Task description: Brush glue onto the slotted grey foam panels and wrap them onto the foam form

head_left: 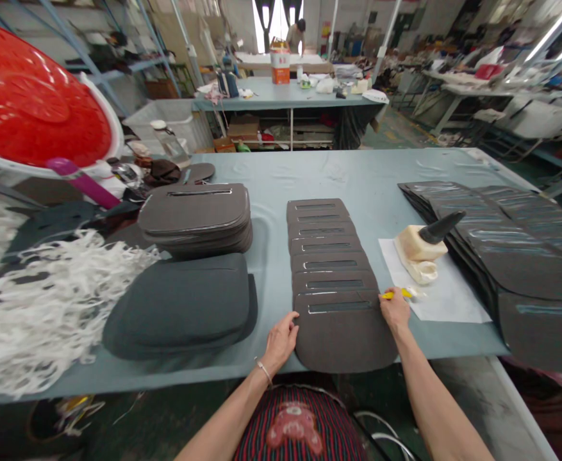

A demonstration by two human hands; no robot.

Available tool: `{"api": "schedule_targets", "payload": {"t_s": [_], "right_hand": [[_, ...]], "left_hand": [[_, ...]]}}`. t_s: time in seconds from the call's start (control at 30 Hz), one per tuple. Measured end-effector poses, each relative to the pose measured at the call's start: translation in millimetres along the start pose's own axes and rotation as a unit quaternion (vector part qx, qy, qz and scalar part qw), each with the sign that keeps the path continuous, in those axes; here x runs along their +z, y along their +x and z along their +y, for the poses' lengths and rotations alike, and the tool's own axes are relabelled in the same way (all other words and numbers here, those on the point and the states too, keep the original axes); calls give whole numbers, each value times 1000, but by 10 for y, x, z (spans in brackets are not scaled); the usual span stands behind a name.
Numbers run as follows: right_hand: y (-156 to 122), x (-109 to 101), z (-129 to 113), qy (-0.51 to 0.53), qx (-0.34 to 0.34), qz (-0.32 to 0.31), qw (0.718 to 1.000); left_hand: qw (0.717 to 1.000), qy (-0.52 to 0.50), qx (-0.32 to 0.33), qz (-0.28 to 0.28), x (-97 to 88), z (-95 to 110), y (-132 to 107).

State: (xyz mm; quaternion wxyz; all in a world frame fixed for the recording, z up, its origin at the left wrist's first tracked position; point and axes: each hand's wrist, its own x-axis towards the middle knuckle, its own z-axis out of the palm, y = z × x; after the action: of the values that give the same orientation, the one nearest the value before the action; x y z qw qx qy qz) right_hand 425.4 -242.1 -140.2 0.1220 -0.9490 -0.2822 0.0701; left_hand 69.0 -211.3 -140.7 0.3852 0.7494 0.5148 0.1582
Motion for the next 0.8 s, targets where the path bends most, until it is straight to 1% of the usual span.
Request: {"api": "schedule_targets", "payload": {"t_s": [0.23,0.43,0.8], "right_hand": [[2,-2,3,12,-3,3,1000],[-7,-50,7,12,-10,-1,1000],[-19,-73,33,23,-16,4,1000]], "left_hand": [[1000,-5,-5,-8,-9,-27,17],[1000,-21,-3,-14,36,-52,35],[999,-24,-15,-22,52,-27,39]]}}
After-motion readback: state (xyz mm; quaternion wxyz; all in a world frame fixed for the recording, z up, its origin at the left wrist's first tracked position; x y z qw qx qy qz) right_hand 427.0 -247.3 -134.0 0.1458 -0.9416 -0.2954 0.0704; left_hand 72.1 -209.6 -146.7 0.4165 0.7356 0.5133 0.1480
